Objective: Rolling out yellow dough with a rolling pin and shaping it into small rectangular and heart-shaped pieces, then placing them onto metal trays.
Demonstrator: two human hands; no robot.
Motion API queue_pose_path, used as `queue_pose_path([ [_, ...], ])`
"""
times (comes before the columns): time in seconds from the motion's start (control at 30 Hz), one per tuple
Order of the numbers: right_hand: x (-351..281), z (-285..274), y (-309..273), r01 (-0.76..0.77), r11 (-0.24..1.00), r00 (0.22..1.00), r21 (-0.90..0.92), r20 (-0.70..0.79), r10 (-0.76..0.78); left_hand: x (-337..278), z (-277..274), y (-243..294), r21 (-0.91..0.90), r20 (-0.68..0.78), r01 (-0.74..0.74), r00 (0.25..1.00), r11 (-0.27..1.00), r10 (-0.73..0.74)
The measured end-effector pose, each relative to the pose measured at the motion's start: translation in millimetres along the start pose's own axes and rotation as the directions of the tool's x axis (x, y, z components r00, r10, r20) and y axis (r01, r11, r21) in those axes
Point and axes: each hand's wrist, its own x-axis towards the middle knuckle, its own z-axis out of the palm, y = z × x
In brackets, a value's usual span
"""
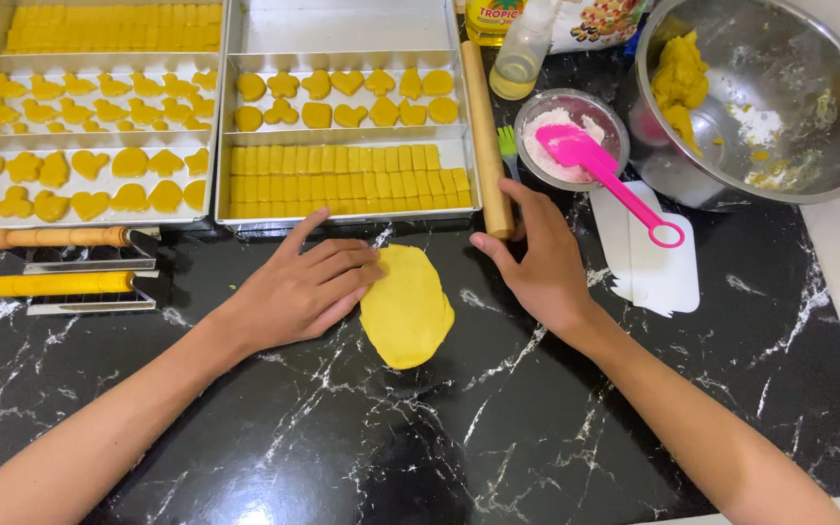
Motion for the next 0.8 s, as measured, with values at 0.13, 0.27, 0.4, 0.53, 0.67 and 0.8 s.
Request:
queue_pose_path([
  [0.13,3,-9,-11,-0.025,1.000,0.998,-0.006,0.061,0.025,0,0,0,0.007,-0.009,-0.012,1.000,1.000,0.012],
  [0.27,-3,-31,-26,0.218,0.962,0.976,-0.167,0.067,-0.209,6,-8,5,0.034,-0.011,-0.033,0.999,0.999,0.034],
  [0.4,-18,-54,-13,0.249,0.943,0.955,-0.219,0.217,-0.201,17,-11,17,0.025,-0.034,-0.064,0.997,0.998,0.065],
  [0.53,-17,-76,18,0.372,0.893,0.904,-0.254,0.318,-0.286,40,-3,36,-0.033,-0.015,-0.130,0.991,0.991,0.129],
  [0.67,-12,-95,24,0.195,0.934,0.815,-0.300,0.580,0.016,83,13,55,-0.191,0.017,-0.203,0.978,0.960,0.210],
  [0.8,-21,-118,42,0.005,0.908,0.729,-0.419,0.623,0.284,124,49,65,-0.120,0.033,-0.298,0.952,0.947,0.304],
])
